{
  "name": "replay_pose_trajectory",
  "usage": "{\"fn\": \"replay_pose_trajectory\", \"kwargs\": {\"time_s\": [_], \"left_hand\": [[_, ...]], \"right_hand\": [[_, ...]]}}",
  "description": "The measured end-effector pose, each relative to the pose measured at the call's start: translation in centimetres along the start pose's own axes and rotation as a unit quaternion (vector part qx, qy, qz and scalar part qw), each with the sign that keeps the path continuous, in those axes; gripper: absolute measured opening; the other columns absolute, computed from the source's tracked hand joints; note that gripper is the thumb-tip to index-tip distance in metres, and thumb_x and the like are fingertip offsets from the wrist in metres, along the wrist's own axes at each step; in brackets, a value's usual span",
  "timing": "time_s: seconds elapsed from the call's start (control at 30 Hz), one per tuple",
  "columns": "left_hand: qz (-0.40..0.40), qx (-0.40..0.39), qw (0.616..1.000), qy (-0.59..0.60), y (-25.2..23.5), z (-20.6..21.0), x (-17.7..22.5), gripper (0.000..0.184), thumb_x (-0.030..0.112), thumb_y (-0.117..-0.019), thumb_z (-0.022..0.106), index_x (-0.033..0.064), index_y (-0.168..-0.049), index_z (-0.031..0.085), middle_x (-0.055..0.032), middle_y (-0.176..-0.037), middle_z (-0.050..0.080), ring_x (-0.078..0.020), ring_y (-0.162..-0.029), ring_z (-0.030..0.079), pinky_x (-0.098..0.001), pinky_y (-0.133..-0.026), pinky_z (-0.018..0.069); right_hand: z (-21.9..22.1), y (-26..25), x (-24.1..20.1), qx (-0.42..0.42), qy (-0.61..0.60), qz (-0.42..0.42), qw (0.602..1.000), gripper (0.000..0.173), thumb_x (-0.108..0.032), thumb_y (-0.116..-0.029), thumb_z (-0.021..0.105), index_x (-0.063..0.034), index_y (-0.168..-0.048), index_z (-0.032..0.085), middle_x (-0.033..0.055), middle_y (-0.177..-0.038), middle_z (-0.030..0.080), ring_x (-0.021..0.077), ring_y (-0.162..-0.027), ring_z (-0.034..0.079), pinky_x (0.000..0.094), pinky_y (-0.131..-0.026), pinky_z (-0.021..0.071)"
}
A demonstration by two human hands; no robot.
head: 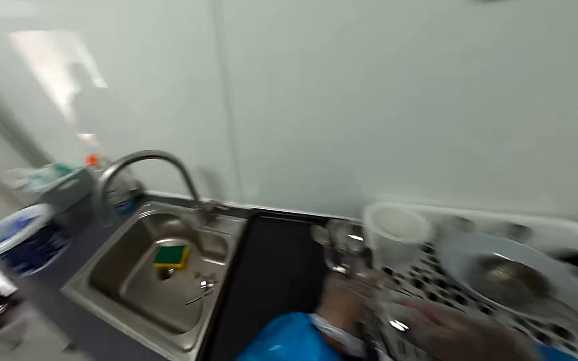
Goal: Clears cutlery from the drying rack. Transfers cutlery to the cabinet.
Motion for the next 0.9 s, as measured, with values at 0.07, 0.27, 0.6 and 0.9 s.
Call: {"fn": "replay_pose_trajectory", "kwargs": {"time_s": [0.07,0.27,0.6,0.9], "left_hand": [[-0.010,-0.002,1.000,0.021,-0.9,0.0,-0.7,0.014,0.011,-0.1013,0.060,-0.0016,-0.107,0.056,-0.0025,-0.070,0.060,-0.0084,-0.057,0.060,-0.0248,-0.055,0.0545],[-0.015,-0.002,1.000,0.015,-1.3,0.4,-1.6,0.012,0.004,-0.0972,0.062,-0.0037,-0.104,0.055,-0.0078,-0.069,0.059,-0.0124,-0.056,0.059,-0.0272,-0.055,0.0546],[-0.036,0.000,0.994,0.100,-2.1,0.3,-1.7,0.014,0.000,-0.1045,0.045,-0.0011,-0.092,0.052,-0.0041,-0.059,0.053,-0.0085,-0.043,0.052,-0.0197,-0.044,0.0492],[0.007,-0.076,0.997,0.030,-0.4,2.2,-1.4,0.018,0.000,-0.0986,0.047,0.0028,-0.088,0.061,-0.0020,-0.064,0.061,-0.0055,-0.054,0.060,-0.0191,-0.054,0.0528]], "right_hand": [[0.0,-0.3,0.3,0.075,0.031,-0.042,0.996,0.031,-0.018,-0.1031,0.055,0.0028,-0.116,0.073,0.0184,-0.093,0.076,0.0302,-0.070,0.075,0.0476,-0.063,0.0625],[0.9,-0.1,3.2,0.016,-0.057,0.155,0.986,0.045,-0.040,-0.1022,0.057,-0.0128,-0.136,0.067,0.0097,-0.093,0.077,0.0189,-0.076,0.073,0.0403,-0.073,0.0595],[-2.4,0.8,5.4,0.087,-0.189,0.214,0.954,0.020,-0.017,-0.1003,0.066,-0.0033,-0.114,0.072,0.0049,-0.083,0.073,0.0082,-0.064,0.066,0.0259,-0.062,0.0558],[-1.4,-3.3,4.2,0.103,-0.476,0.178,0.855,0.016,-0.008,-0.1047,0.055,-0.0019,-0.093,0.064,0.0036,-0.067,0.067,0.0063,-0.052,0.061,0.0185,-0.051,0.0518]]}}
Point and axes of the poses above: each hand's wrist, its own y-axis away from the middle knuckle, its own z-axis out of the palm, x = y × z, the point moved 9 cm from there along -y, towards the middle knuckle
